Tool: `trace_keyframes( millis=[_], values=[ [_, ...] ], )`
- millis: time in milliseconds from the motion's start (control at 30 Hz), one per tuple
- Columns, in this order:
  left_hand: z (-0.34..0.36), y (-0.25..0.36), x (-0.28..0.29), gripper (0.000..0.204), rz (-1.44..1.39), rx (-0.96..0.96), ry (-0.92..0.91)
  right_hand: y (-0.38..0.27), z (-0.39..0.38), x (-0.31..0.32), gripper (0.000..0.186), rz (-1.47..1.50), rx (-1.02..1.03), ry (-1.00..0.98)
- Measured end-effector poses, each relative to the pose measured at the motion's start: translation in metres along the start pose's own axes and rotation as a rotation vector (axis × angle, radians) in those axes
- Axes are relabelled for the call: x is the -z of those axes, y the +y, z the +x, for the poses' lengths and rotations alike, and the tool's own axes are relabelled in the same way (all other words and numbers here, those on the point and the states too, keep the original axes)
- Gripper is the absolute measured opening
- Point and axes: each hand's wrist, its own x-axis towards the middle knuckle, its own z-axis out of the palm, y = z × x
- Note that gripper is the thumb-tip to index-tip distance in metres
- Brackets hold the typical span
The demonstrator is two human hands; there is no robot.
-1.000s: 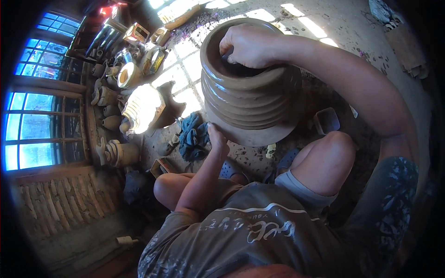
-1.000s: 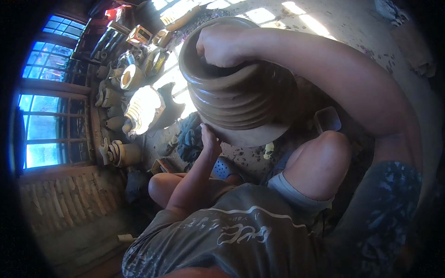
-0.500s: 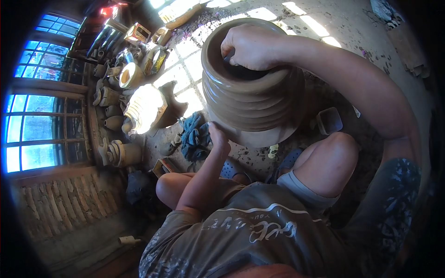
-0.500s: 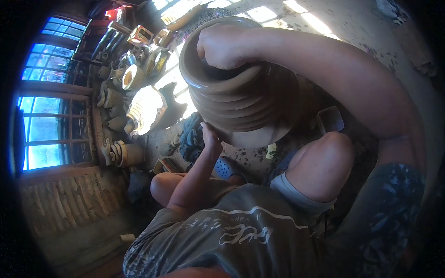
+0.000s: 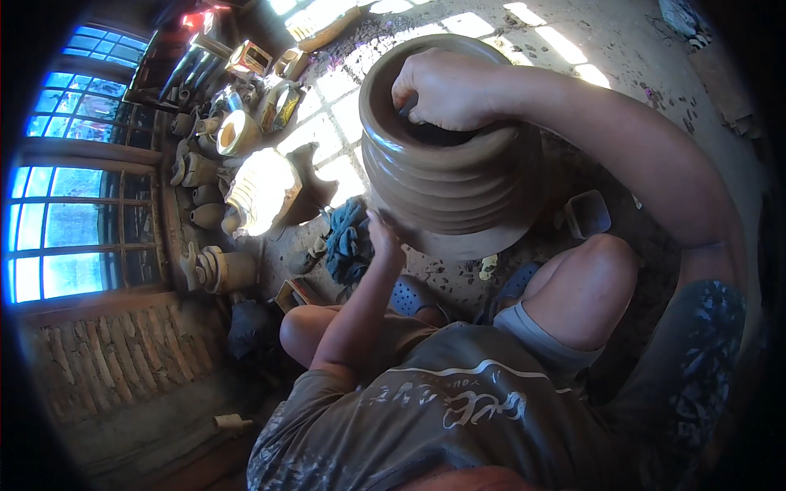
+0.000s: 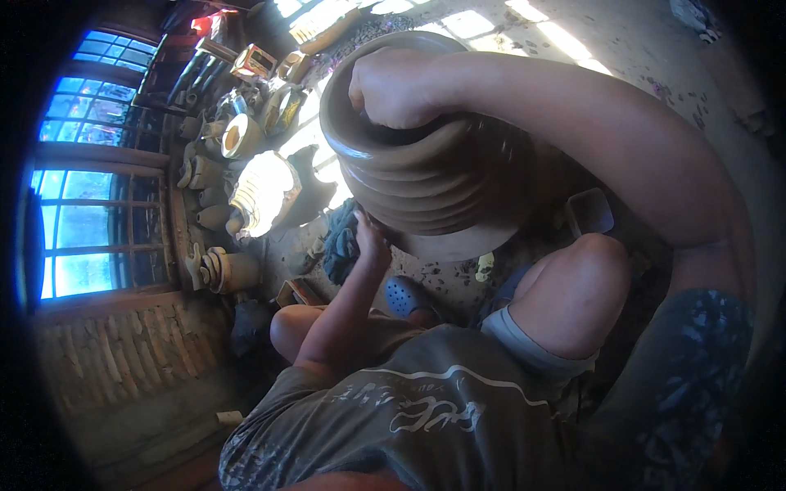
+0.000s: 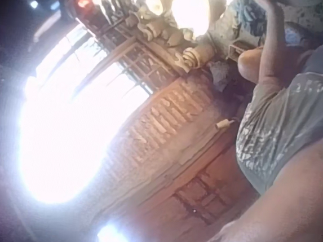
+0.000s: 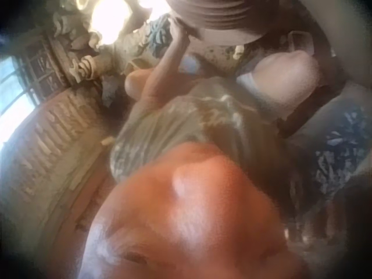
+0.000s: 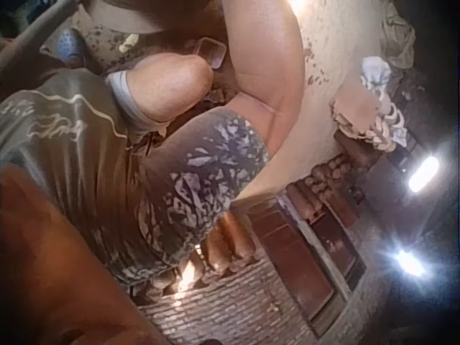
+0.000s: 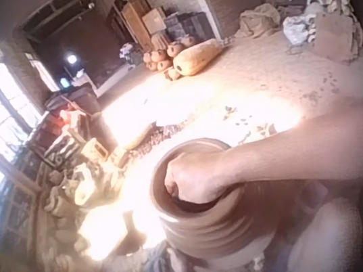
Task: The person shapes a tall clay pot on a pottery wheel by hand and using a blue curved tool to smooth the internal and external surfaces. They then use a yellow tool to carve horizontal decorative lines into the exterior of the clay vessel while it rotates.
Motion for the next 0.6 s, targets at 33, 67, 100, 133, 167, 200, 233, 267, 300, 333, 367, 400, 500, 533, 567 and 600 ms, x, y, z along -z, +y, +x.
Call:
trace_keyframes(
  millis=[33, 67, 100, 133, 167, 200, 233, 267, 300, 333, 367, 400, 500, 533, 567, 600],
  values=[
    [-0.022, -0.010, -0.015, 0.083, 0.130, 0.019, 0.047, 0.006, 0.001, -0.002, 0.030, -0.001, 0.010, 0.016],
    [-0.052, -0.028, -0.028, 0.083, 0.198, 0.070, 0.091, 0.006, 0.000, 0.000, 0.030, -0.010, 0.001, 0.008],
    [-0.073, -0.051, -0.032, 0.085, 0.207, 0.256, 0.112, 0.001, 0.001, 0.002, 0.030, -0.018, -0.001, -0.002],
    [-0.100, -0.070, -0.035, 0.085, 0.201, 0.339, -0.004, -0.002, 0.000, 0.005, 0.030, -0.027, -0.009, -0.012],
    [-0.117, -0.079, -0.038, 0.085, 0.192, 0.423, -0.124, -0.004, -0.001, 0.007, 0.030, -0.027, -0.020, -0.015],
    [-0.114, -0.080, -0.039, 0.084, 0.160, 0.379, -0.073, -0.006, -0.001, 0.008, 0.030, -0.023, -0.025, -0.023],
    [-0.107, -0.080, -0.041, 0.083, 0.129, 0.336, -0.021, -0.006, 0.000, 0.008, 0.030, -0.019, -0.030, -0.032],
    [-0.099, -0.079, -0.044, 0.082, 0.097, 0.292, 0.030, -0.006, 0.000, 0.007, 0.029, -0.019, -0.021, -0.029],
    [-0.082, -0.075, -0.039, 0.080, 0.110, 0.238, 0.067, -0.005, -0.001, 0.006, 0.029, -0.018, -0.015, -0.026],
    [-0.067, -0.061, -0.039, 0.079, 0.086, 0.198, 0.071, -0.002, -0.002, 0.006, 0.029, -0.022, -0.013, -0.021],
    [-0.051, -0.042, -0.038, 0.077, 0.062, 0.156, 0.075, -0.001, -0.003, 0.007, 0.029, -0.034, 0.001, -0.011],
    [-0.027, -0.025, -0.021, 0.078, 0.056, 0.063, -0.026, -0.002, -0.002, 0.005, 0.029, -0.038, 0.029, -0.002],
    [-0.016, 0.011, -0.013, 0.082, 0.030, 0.015, 0.058, -0.006, 0.000, 0.004, 0.029, -0.021, 0.033, -0.020],
    [-0.017, 0.005, -0.011, 0.083, 0.032, 0.007, 0.040, -0.006, 0.003, 0.005, 0.030, -0.010, 0.026, -0.033],
    [-0.030, -0.019, -0.012, 0.082, 0.078, 0.051, 0.038, -0.004, 0.006, 0.003, 0.030, -0.012, 0.034, -0.030],
    [-0.061, -0.039, -0.027, 0.081, 0.130, 0.100, 0.026, 0.001, 0.006, 0.001, 0.030, -0.014, 0.029, -0.023]
  ],
)
